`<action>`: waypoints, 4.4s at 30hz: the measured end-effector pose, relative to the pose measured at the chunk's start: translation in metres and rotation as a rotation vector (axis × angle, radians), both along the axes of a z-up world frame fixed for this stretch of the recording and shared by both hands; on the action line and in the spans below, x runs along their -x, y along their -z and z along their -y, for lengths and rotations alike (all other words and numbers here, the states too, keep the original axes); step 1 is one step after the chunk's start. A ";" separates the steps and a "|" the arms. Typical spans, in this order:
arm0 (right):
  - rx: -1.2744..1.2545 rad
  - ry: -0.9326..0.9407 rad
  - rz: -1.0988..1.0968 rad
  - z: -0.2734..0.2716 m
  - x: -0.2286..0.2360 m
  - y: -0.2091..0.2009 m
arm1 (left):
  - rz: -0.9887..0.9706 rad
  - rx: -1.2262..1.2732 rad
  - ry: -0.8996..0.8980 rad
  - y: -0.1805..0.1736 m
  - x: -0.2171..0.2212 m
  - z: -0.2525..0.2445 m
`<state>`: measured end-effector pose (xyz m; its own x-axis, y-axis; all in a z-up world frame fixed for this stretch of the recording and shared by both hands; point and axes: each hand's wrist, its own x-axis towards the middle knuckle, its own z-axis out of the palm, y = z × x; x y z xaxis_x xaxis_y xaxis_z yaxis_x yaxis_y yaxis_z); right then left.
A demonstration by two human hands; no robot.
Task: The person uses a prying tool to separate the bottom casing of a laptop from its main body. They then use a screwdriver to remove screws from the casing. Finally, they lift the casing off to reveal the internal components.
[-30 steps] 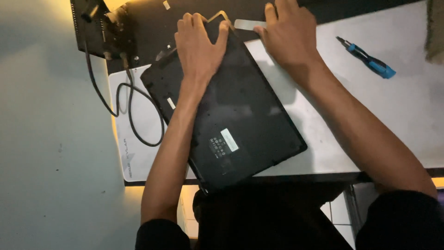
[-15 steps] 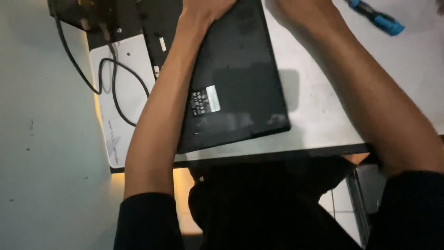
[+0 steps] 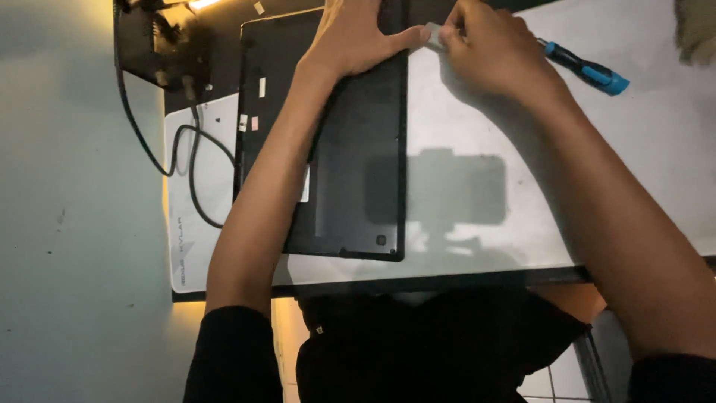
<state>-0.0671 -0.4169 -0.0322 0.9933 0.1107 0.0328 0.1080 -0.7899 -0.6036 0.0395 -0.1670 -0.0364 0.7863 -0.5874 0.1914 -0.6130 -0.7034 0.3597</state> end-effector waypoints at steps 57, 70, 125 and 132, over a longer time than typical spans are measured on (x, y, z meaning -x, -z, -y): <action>-0.613 -0.148 -0.516 -0.034 0.013 -0.025 | -0.058 0.110 -0.179 -0.010 -0.012 -0.006; -0.580 -0.062 -0.609 -0.058 0.023 -0.031 | -0.152 0.189 -0.238 -0.013 -0.002 -0.017; -0.521 0.077 -0.391 -0.070 0.015 -0.029 | 0.084 0.346 -0.063 0.012 0.004 -0.005; -0.543 0.084 -0.404 -0.070 0.016 -0.031 | 0.016 0.334 -0.093 0.010 0.007 -0.003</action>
<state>-0.0833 -0.3468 -0.0010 0.9438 0.1056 -0.3133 -0.2575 -0.3594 -0.8969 0.0328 -0.1641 -0.0460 0.8289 -0.4160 0.3740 -0.5593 -0.6017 0.5702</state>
